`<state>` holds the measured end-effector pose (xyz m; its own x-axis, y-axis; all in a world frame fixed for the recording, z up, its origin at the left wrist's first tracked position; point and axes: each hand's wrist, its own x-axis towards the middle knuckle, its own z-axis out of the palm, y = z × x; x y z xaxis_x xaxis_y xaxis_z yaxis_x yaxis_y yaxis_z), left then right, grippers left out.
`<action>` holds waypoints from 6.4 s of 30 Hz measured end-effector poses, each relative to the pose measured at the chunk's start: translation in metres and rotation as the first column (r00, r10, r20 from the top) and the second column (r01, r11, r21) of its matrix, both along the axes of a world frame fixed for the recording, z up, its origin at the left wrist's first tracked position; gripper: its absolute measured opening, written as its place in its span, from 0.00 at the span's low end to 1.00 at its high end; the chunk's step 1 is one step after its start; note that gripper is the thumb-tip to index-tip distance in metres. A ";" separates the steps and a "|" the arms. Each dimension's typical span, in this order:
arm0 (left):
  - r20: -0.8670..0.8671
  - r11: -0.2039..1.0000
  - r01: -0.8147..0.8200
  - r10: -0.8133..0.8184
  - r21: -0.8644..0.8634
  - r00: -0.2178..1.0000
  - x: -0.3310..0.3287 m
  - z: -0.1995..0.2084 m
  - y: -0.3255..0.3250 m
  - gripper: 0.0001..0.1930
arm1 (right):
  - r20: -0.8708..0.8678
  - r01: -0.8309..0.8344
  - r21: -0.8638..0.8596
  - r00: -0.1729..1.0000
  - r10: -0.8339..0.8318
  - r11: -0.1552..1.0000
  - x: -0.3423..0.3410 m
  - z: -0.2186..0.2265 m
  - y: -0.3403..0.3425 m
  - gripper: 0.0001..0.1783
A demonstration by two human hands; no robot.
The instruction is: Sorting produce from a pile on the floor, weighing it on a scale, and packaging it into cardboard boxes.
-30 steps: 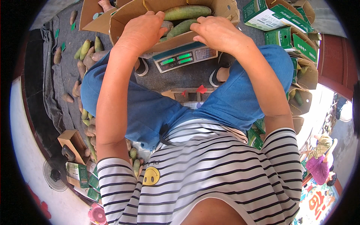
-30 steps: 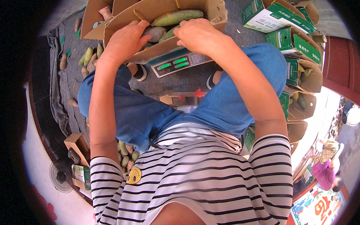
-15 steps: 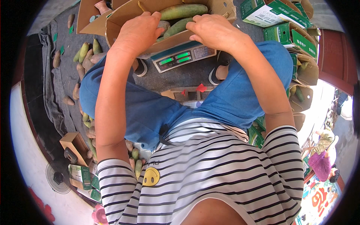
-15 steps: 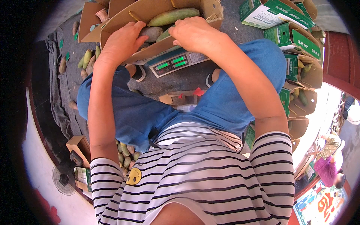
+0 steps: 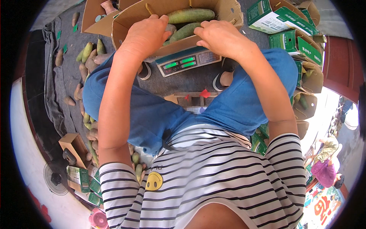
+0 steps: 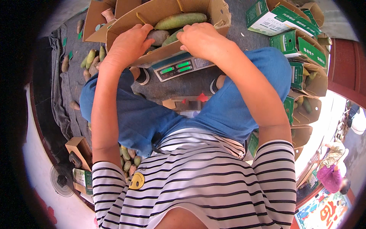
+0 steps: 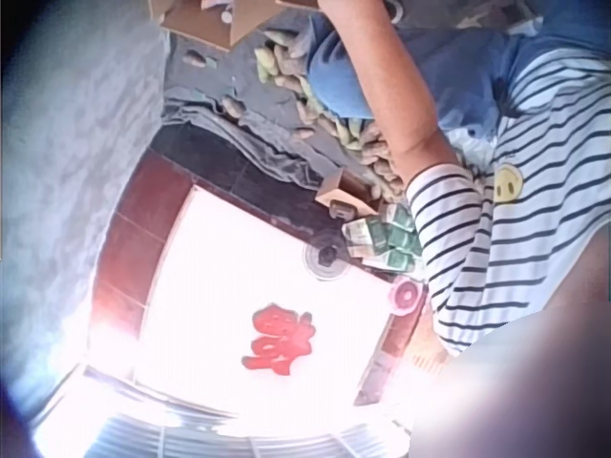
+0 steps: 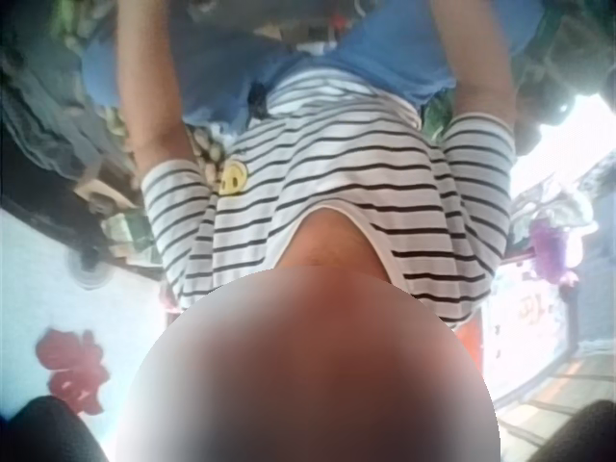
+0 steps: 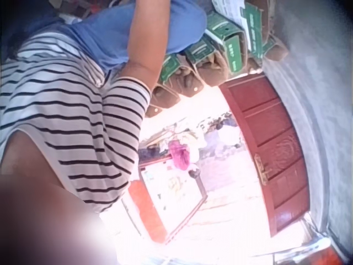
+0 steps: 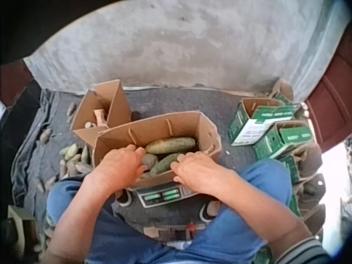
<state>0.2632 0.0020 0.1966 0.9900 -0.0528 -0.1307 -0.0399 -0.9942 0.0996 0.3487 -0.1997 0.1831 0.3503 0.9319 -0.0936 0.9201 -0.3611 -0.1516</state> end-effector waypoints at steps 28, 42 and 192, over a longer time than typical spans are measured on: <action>0.025 1.000 0.014 -0.014 -0.004 1.000 0.001 -0.003 0.004 0.16 | -0.016 0.030 -0.032 0.999 -0.030 0.999 0.000 0.001 0.002 0.14; 0.065 0.999 0.016 -0.018 0.027 0.998 0.001 -0.001 -0.001 0.19 | 0.063 0.021 0.090 0.998 -0.027 0.996 0.001 -0.003 0.001 0.16; -0.264 -0.639 0.063 0.403 -0.766 0.876 0.031 0.034 -0.017 0.44 | -0.179 0.089 0.903 0.967 0.180 0.420 -0.038 0.031 0.086 0.37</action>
<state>0.2940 -0.0147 0.2309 0.9265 0.3475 -0.1445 -0.1455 0.6849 0.7139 0.3105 -0.1136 0.2139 0.3997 0.5379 0.7422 0.8216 0.1488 -0.5503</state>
